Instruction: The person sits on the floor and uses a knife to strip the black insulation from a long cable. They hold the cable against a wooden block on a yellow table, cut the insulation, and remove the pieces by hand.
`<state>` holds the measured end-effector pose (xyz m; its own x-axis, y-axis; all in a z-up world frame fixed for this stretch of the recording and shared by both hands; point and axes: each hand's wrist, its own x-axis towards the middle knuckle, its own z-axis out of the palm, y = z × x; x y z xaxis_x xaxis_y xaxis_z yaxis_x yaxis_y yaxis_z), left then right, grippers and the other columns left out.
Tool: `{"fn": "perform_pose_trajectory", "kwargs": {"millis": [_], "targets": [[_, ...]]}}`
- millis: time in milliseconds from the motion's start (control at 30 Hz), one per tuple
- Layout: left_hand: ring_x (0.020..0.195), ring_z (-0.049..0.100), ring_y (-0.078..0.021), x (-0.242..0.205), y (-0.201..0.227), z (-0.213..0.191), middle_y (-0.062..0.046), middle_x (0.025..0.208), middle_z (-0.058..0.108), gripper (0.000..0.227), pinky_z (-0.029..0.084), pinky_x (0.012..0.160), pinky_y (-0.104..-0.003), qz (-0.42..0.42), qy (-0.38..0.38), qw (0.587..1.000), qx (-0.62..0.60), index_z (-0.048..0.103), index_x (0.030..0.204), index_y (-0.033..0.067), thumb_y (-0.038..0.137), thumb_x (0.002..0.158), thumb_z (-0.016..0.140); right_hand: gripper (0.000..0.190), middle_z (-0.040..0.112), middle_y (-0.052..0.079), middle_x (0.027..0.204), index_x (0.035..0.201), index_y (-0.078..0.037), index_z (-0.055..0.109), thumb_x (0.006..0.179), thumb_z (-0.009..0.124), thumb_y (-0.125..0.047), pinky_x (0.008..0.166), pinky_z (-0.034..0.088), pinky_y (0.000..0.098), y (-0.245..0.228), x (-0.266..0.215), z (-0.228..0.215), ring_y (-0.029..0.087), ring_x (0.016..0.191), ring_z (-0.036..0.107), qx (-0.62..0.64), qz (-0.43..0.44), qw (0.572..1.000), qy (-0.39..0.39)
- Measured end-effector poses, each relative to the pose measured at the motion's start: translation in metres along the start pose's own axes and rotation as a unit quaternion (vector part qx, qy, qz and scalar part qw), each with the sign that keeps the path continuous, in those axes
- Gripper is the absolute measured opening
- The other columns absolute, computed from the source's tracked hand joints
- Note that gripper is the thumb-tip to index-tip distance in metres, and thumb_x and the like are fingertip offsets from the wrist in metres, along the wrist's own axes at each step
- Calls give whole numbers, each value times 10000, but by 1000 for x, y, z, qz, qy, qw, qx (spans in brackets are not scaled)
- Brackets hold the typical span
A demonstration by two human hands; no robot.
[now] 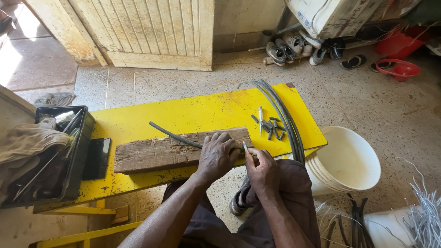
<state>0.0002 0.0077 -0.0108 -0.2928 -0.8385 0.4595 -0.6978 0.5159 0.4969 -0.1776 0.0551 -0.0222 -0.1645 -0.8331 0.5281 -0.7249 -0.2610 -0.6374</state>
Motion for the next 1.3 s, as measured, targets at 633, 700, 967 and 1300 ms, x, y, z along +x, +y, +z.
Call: {"fn": "perform_pose_trajectory", "kwargs": {"millis": [633, 700, 967, 1300], "targets": [[957, 604, -241, -2, -1, 0, -7, 912, 602, 189, 433, 835, -413, 8, -5, 1000, 25, 709, 870, 241, 421, 926, 695, 207, 777, 83, 886, 1179, -151, 814, 993, 730, -182, 656, 651, 394, -8, -6, 2, 283, 794, 785, -138, -126, 982, 4], [955, 599, -239, -1, -1, -1, -8, 907, 594, 198, 431, 827, -417, 20, 2, 999, 29, 689, 864, 239, 427, 928, 688, 228, 791, 85, 912, 1208, -161, 809, 999, 724, -196, 660, 653, 394, -7, -5, 4, 284, 813, 789, -151, -132, 980, -2], [932, 594, -253, -2, 0, 1, -21, 880, 578, 206, 428, 791, -419, 41, 39, 998, 33, 626, 797, 223, 385, 916, 669, 195, 816, 92, 964, 1174, -178, 815, 1010, 712, -203, 713, 658, 408, 0, 5, 11, 293, 870, 798, -133, -111, 984, -35], [910, 601, -272, 0, 1, 2, -29, 873, 584, 188, 420, 773, -440, 40, 24, 998, 37, 621, 809, 216, 380, 898, 642, 217, 812, 165, 928, 1173, -176, 804, 994, 691, -221, 720, 648, 518, -1, -3, 0, 373, 877, 784, -110, -24, 989, -94]]}}
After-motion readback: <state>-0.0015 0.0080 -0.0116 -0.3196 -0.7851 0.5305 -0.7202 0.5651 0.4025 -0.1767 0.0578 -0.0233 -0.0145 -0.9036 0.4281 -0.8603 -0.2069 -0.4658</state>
